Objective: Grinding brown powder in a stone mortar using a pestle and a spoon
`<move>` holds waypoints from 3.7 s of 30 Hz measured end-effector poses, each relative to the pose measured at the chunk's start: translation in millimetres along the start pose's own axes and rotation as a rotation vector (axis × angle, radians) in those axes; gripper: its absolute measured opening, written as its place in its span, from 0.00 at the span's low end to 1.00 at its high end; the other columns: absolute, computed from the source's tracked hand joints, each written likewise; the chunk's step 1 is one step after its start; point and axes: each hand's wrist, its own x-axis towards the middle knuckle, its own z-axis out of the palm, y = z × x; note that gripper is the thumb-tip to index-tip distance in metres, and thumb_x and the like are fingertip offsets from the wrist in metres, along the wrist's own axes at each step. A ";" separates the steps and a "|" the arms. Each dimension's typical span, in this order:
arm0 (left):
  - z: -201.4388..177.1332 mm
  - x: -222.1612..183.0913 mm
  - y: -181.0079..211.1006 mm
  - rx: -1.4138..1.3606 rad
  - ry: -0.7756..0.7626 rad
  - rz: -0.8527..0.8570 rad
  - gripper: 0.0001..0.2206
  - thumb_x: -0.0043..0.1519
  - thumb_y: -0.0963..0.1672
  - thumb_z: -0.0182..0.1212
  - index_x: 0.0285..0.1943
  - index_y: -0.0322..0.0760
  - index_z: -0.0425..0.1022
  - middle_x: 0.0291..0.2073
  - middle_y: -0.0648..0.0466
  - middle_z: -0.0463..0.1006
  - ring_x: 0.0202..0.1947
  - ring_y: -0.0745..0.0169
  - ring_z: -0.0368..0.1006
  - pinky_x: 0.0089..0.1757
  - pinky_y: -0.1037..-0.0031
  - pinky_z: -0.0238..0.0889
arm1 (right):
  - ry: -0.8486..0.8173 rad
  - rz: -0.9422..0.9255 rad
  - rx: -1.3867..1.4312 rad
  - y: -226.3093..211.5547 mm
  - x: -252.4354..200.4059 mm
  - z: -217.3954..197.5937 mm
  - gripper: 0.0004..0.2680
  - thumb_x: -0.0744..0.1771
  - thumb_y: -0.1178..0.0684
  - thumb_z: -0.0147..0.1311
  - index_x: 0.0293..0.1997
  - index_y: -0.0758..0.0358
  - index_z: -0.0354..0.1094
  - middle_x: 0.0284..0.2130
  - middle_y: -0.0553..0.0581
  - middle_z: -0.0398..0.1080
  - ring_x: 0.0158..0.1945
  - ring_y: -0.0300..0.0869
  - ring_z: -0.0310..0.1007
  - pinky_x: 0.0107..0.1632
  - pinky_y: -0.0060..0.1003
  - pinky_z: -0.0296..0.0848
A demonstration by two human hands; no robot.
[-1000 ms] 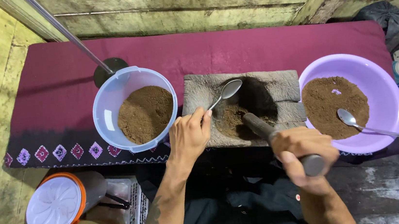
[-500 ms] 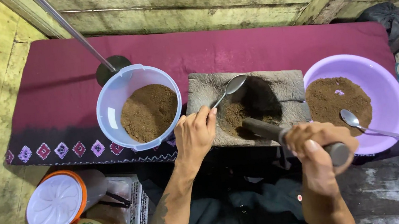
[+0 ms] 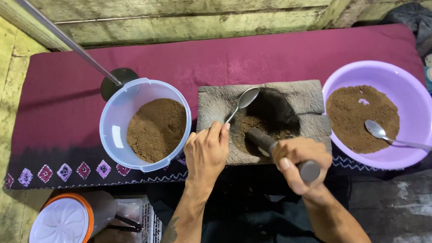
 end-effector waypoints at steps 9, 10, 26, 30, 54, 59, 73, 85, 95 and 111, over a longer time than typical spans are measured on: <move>1.7 -0.9 3.2 -0.001 -0.038 -0.012 0.11 0.70 0.47 0.56 0.33 0.45 0.72 0.14 0.57 0.72 0.20 0.56 0.72 0.30 0.62 0.61 | 0.158 0.103 -0.101 -59.5 20.3 28.6 0.11 0.64 0.56 0.48 0.18 0.59 0.51 0.10 0.49 0.53 0.11 0.37 0.53 0.18 0.31 0.57; 0.7 -0.3 3.1 0.001 -0.034 -0.013 0.11 0.70 0.47 0.56 0.33 0.45 0.72 0.14 0.57 0.72 0.20 0.56 0.72 0.30 0.62 0.61 | 0.154 0.100 -0.097 -53.3 22.9 33.9 0.11 0.64 0.56 0.48 0.18 0.59 0.51 0.10 0.49 0.53 0.11 0.37 0.53 0.18 0.31 0.57; 50.1 22.6 -1.7 0.322 -0.440 0.178 0.09 0.67 0.46 0.54 0.37 0.48 0.80 0.19 0.57 0.81 0.22 0.52 0.80 0.28 0.61 0.67 | 0.082 0.089 -0.105 -54.9 15.9 10.9 0.12 0.64 0.58 0.47 0.18 0.60 0.47 0.11 0.51 0.49 0.11 0.40 0.50 0.19 0.35 0.56; 75.9 36.5 3.7 0.390 -0.633 0.354 0.15 0.61 0.42 0.57 0.19 0.53 0.78 0.17 0.61 0.79 0.18 0.64 0.75 0.24 0.70 0.61 | 0.147 0.123 -0.242 -78.3 29.1 8.2 0.13 0.63 0.54 0.46 0.18 0.60 0.47 0.10 0.49 0.46 0.11 0.38 0.46 0.20 0.32 0.52; 52.6 55.6 7.2 0.494 -0.525 0.462 0.16 0.67 0.42 0.57 0.23 0.54 0.75 0.12 0.67 0.72 0.14 0.73 0.69 0.21 0.72 0.57 | 0.070 0.110 -0.139 -67.1 20.3 8.3 0.11 0.62 0.58 0.46 0.18 0.59 0.47 0.11 0.51 0.48 0.12 0.40 0.48 0.20 0.35 0.56; 70.3 58.2 -3.2 0.451 -0.609 0.617 0.22 0.67 0.40 0.56 0.18 0.58 0.63 0.13 0.71 0.66 0.18 0.77 0.67 0.21 0.74 0.56 | 0.086 0.096 -0.166 -77.6 30.5 6.3 0.13 0.63 0.53 0.46 0.17 0.58 0.46 0.09 0.50 0.48 0.10 0.38 0.46 0.19 0.33 0.52; -27.1 41.8 -16.6 0.051 -0.555 0.200 0.14 0.70 0.51 0.42 0.39 0.46 0.70 0.23 0.49 0.80 0.28 0.45 0.81 0.39 0.55 0.71 | -0.111 -0.047 0.028 -1.3 5.9 -10.8 0.14 0.63 0.63 0.53 0.13 0.61 0.58 0.07 0.55 0.57 0.08 0.43 0.56 0.14 0.34 0.59; -6.6 2.7 -20.1 -0.021 -0.118 0.065 0.16 0.70 0.53 0.50 0.28 0.52 0.63 0.14 0.55 0.70 0.19 0.55 0.76 0.27 0.68 0.70 | -0.067 0.065 0.043 -47.0 35.0 -3.0 0.13 0.64 0.59 0.51 0.14 0.58 0.57 0.07 0.50 0.58 0.09 0.37 0.57 0.16 0.26 0.63; -3.9 3.0 -16.6 -0.083 -0.013 0.093 0.16 0.71 0.51 0.52 0.28 0.49 0.64 0.15 0.55 0.69 0.19 0.55 0.76 0.26 0.70 0.69 | -0.133 -0.031 0.012 7.3 15.2 4.8 0.14 0.64 0.63 0.53 0.13 0.61 0.58 0.07 0.55 0.58 0.08 0.43 0.56 0.15 0.34 0.61; -8.9 5.6 -11.8 -0.069 -0.075 0.056 0.14 0.70 0.47 0.56 0.29 0.44 0.66 0.16 0.57 0.69 0.17 0.54 0.68 0.24 0.63 0.57 | 0.012 0.189 -0.184 -31.1 21.9 3.4 0.13 0.64 0.61 0.47 0.18 0.60 0.47 0.12 0.52 0.47 0.13 0.42 0.49 0.21 0.37 0.55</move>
